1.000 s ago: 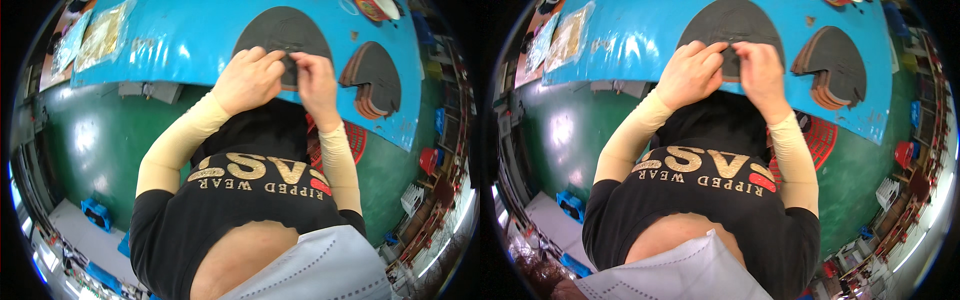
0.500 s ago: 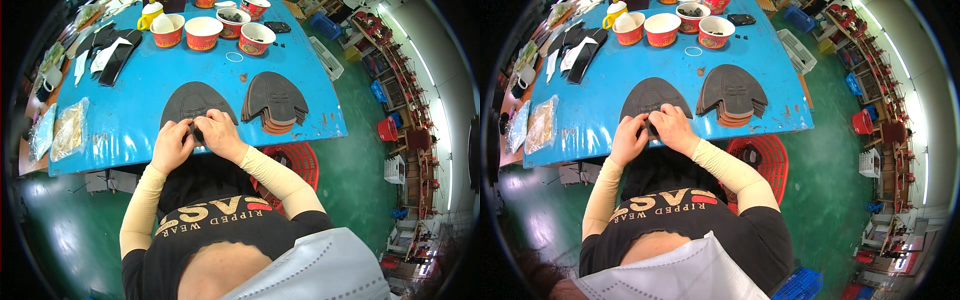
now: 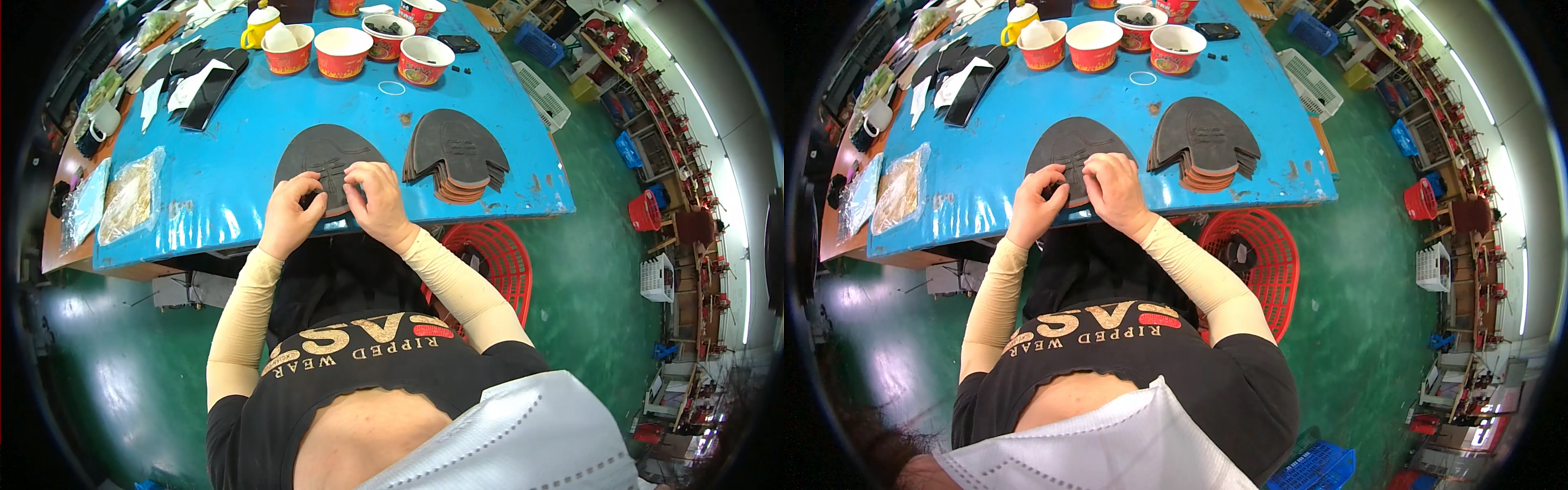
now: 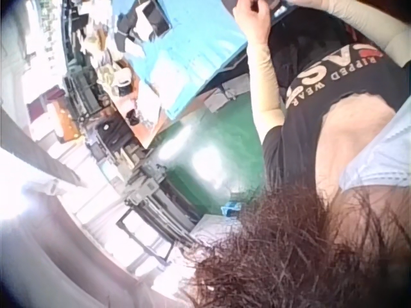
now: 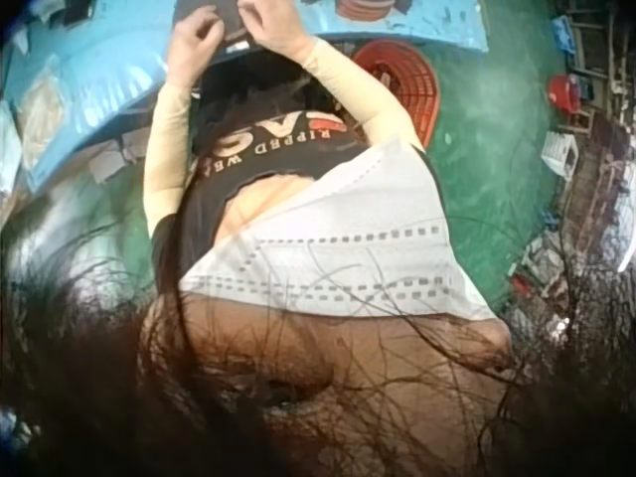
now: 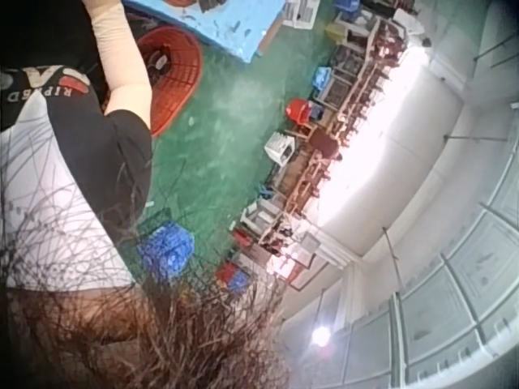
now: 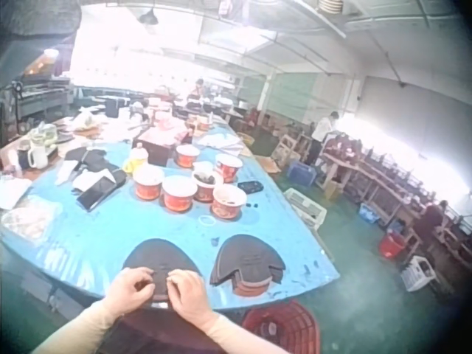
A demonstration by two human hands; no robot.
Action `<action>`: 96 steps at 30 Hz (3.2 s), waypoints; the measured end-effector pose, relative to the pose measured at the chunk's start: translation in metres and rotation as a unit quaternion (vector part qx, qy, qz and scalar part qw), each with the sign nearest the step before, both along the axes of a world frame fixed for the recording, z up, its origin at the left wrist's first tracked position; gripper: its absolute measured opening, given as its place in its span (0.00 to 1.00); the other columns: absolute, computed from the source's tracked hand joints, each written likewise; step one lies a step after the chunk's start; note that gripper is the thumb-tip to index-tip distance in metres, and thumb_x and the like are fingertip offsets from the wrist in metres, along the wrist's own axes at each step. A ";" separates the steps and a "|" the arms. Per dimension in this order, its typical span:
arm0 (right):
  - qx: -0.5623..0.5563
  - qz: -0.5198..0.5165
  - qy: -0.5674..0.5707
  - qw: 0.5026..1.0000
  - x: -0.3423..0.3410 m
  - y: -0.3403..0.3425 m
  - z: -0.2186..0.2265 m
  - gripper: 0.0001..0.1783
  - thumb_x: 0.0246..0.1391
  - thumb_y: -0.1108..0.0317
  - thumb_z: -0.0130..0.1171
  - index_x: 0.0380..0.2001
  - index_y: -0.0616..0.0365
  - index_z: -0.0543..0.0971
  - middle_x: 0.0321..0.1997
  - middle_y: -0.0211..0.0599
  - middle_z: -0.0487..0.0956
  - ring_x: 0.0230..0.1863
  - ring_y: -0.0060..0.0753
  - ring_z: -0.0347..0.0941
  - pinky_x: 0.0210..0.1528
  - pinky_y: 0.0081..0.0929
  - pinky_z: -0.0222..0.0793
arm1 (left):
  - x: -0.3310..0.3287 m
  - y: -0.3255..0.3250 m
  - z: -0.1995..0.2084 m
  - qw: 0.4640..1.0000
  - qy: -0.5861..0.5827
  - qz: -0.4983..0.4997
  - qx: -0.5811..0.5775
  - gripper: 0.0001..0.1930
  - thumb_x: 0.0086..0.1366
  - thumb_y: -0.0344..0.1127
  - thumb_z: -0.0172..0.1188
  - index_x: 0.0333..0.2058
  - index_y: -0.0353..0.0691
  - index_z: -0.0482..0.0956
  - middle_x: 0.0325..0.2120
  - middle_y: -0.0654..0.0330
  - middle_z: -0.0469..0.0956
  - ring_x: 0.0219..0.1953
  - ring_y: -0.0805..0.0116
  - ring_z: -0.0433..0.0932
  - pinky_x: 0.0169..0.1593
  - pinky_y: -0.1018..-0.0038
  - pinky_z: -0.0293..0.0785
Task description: The person assembles shoe components by inserting small plastic fasteners into the slots of shoe upper panels by hand.
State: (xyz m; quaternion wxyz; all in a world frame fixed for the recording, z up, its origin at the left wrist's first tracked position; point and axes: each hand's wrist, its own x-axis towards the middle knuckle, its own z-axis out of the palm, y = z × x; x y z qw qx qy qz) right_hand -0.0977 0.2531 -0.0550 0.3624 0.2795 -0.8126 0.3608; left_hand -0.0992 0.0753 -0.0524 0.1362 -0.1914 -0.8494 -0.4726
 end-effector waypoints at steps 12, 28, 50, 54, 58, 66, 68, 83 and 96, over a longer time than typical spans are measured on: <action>-0.069 -0.005 -0.066 0.995 0.022 0.006 -0.004 0.12 0.42 0.79 0.58 0.32 0.55 0.71 0.37 0.34 0.76 0.41 0.39 0.70 0.44 0.32 0.61 | 0.001 0.002 -0.002 0.999 0.034 -0.016 -0.013 0.06 0.50 0.30 0.60 0.28 0.36 0.76 0.39 0.55 0.75 0.39 0.54 0.74 0.44 0.66 0.69; -0.090 -0.012 -0.124 0.988 0.023 0.005 -0.013 0.14 0.44 0.78 0.58 0.36 0.59 0.70 0.39 0.39 0.75 0.43 0.43 0.70 0.44 0.35 0.65 | 0.013 0.003 0.010 0.995 -0.015 -0.012 0.094 0.06 0.56 0.28 0.60 0.33 0.35 0.77 0.33 0.63 0.72 0.28 0.77 0.67 0.33 0.81 0.66; -0.328 0.247 -0.418 0.810 0.063 -0.009 0.009 0.08 0.53 0.79 0.56 0.36 0.60 0.70 0.37 0.29 0.73 0.39 0.16 0.69 0.43 0.16 0.67 | 0.070 0.004 0.008 0.968 -0.079 -0.073 0.228 0.09 0.55 0.25 0.62 0.36 0.37 0.78 0.30 0.64 0.74 0.26 0.78 0.66 0.28 0.82 0.63; -0.339 0.263 -0.419 0.800 0.063 -0.010 0.011 0.08 0.53 0.79 0.56 0.36 0.60 0.69 0.38 0.30 0.73 0.39 0.17 0.69 0.43 0.17 0.67 | 0.069 0.001 0.011 0.968 -0.078 -0.075 0.228 0.10 0.55 0.25 0.63 0.37 0.38 0.77 0.30 0.64 0.73 0.25 0.78 0.66 0.27 0.82 0.63; -0.330 0.270 -0.424 0.799 0.062 -0.009 0.016 0.08 0.54 0.78 0.56 0.36 0.60 0.69 0.38 0.30 0.73 0.40 0.17 0.69 0.43 0.17 0.67 | 0.072 -0.003 0.012 0.973 -0.086 -0.091 0.192 0.10 0.57 0.25 0.60 0.40 0.36 0.76 0.32 0.62 0.74 0.29 0.75 0.69 0.32 0.81 0.65; -0.330 0.258 -0.444 0.792 0.060 -0.008 0.017 0.08 0.54 0.78 0.56 0.36 0.59 0.69 0.38 0.30 0.73 0.40 0.17 0.68 0.44 0.18 0.67 | 0.070 -0.003 0.012 0.969 -0.072 -0.098 0.217 0.10 0.59 0.25 0.58 0.40 0.37 0.77 0.33 0.62 0.74 0.27 0.78 0.68 0.28 0.83 0.64; -0.337 0.259 -0.447 0.787 0.061 -0.008 0.017 0.08 0.54 0.78 0.56 0.36 0.59 0.69 0.38 0.30 0.72 0.40 0.17 0.68 0.44 0.18 0.66 | 0.071 -0.005 0.014 0.963 -0.116 -0.119 0.213 0.11 0.58 0.22 0.56 0.41 0.35 0.76 0.35 0.58 0.74 0.34 0.71 0.72 0.37 0.79 0.68; -0.346 0.299 -0.497 0.738 0.055 -0.005 0.020 0.10 0.54 0.77 0.55 0.35 0.56 0.65 0.39 0.32 0.70 0.42 0.20 0.66 0.47 0.21 0.65 | 0.069 -0.008 0.010 0.960 -0.146 -0.104 0.215 0.11 0.55 0.25 0.62 0.39 0.37 0.78 0.34 0.62 0.75 0.34 0.74 0.73 0.36 0.79 0.69; -0.374 0.305 -0.542 0.688 0.056 -0.007 0.013 0.08 0.56 0.76 0.54 0.36 0.56 0.65 0.42 0.29 0.70 0.43 0.17 0.65 0.47 0.17 0.65 | 0.065 -0.007 0.008 0.967 -0.068 -0.119 0.217 0.10 0.56 0.23 0.60 0.38 0.37 0.77 0.34 0.60 0.75 0.35 0.70 0.73 0.36 0.79 0.68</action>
